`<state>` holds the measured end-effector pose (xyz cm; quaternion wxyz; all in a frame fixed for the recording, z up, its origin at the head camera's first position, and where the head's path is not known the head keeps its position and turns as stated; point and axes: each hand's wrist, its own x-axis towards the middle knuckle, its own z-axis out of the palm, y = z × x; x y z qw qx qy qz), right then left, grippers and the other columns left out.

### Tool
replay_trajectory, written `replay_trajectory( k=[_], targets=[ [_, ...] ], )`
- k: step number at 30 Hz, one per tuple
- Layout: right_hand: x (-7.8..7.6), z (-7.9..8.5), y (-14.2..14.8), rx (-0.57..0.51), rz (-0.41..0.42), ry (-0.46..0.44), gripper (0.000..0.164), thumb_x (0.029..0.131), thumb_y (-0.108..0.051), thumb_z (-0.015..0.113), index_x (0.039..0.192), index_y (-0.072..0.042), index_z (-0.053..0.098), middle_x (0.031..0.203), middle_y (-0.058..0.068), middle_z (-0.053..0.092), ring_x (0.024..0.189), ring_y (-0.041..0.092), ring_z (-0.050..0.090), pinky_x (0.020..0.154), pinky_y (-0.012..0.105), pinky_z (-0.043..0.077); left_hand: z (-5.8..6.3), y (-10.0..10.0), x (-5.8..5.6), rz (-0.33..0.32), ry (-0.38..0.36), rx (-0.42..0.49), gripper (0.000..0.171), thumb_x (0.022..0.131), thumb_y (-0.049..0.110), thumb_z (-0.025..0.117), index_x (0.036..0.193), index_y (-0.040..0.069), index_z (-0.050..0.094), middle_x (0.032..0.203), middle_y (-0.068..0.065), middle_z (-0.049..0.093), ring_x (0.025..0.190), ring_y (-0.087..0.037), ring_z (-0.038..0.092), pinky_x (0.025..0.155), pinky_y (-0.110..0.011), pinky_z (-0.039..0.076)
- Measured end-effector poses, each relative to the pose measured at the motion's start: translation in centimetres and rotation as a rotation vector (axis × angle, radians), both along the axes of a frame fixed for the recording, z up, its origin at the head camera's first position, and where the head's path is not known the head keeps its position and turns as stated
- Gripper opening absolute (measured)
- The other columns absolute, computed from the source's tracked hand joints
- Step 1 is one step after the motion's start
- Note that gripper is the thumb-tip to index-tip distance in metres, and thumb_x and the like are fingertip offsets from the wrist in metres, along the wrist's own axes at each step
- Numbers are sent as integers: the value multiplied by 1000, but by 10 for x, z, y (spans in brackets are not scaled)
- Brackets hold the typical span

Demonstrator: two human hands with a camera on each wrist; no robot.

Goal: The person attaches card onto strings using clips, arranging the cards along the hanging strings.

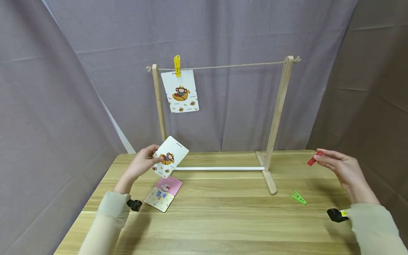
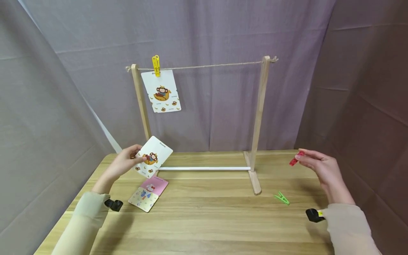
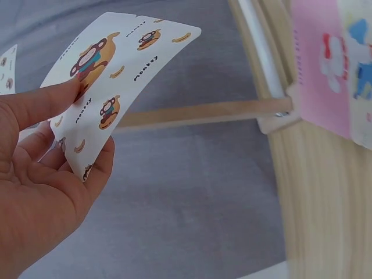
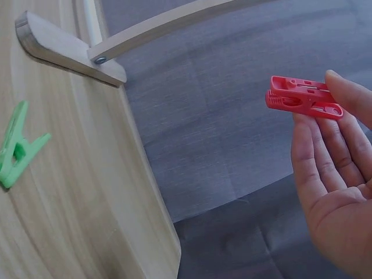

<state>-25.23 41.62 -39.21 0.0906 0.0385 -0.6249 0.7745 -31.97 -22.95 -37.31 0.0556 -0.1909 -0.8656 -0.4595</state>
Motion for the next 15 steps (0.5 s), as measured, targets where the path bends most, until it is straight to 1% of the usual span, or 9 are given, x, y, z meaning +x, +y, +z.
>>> replay_trajectory(
  k=[7,9,15],
  targets=[
    [1,4,1,18,-9,-11,21,94,2,67,105,-11,79,103,-10,76,88,6,73,76,19,56,11,15,-4,-11,4,33,31,92,5,70,122,-2,62,99,-15,70,80,-20,63,67,-29,53],
    [1,5,1,7,-2,-10,21,94,2,68,105,-10,79,103,-9,76,88,6,73,77,19,56,15,19,-5,-19,15,28,31,92,5,71,122,-1,62,99,-14,70,80,-20,62,67,-28,52],
    [-1,10,1,15,-14,-22,23,94,2,67,105,-13,80,103,-10,75,88,4,72,77,18,56,24,32,-8,-38,47,21,28,92,7,71,119,2,64,99,-12,70,79,-18,61,68,-27,51]
  ],
)
